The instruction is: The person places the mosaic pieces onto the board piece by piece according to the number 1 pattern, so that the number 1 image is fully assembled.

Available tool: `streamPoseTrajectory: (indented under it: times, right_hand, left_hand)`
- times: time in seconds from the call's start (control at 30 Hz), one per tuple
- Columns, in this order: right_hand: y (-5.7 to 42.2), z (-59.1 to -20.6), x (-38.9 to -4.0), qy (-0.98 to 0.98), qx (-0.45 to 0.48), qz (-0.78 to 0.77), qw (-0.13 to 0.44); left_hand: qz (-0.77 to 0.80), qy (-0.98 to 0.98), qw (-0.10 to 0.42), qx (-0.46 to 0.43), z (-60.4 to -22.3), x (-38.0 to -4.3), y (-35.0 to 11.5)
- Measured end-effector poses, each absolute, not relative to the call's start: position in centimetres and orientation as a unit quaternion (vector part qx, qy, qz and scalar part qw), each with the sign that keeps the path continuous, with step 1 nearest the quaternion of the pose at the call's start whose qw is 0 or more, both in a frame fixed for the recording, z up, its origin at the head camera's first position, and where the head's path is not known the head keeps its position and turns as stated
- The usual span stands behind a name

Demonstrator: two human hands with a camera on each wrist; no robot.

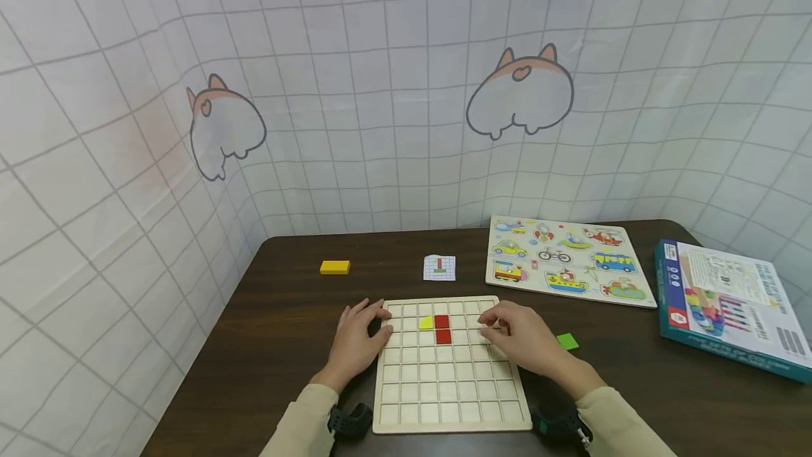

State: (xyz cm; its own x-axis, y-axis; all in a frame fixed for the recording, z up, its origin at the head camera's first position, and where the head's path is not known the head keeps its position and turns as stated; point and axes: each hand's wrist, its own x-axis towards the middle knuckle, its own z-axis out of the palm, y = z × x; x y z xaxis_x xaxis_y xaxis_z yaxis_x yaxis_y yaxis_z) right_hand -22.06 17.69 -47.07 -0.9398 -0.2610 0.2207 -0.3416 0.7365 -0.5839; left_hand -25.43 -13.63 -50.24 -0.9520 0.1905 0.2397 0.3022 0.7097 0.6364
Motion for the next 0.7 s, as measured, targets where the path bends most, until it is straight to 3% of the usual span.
streamPoseTrajectory:
  times: [0.33, 0.7]
  right_hand:
    - [19.8, -47.4, -21.0, -0.931, 0.142, 0.308, 0.137]
    - [22.4, -48.5, -20.7, -0.931, 0.110, 0.307, 0.164]
  left_hand:
    - [-0.356, -0.921, 0.075, -0.138, -50.3, -24.5, -13.9]
    - [-0.363, -0.918, 0.078, -0.140, -50.3, -24.3, -13.9]
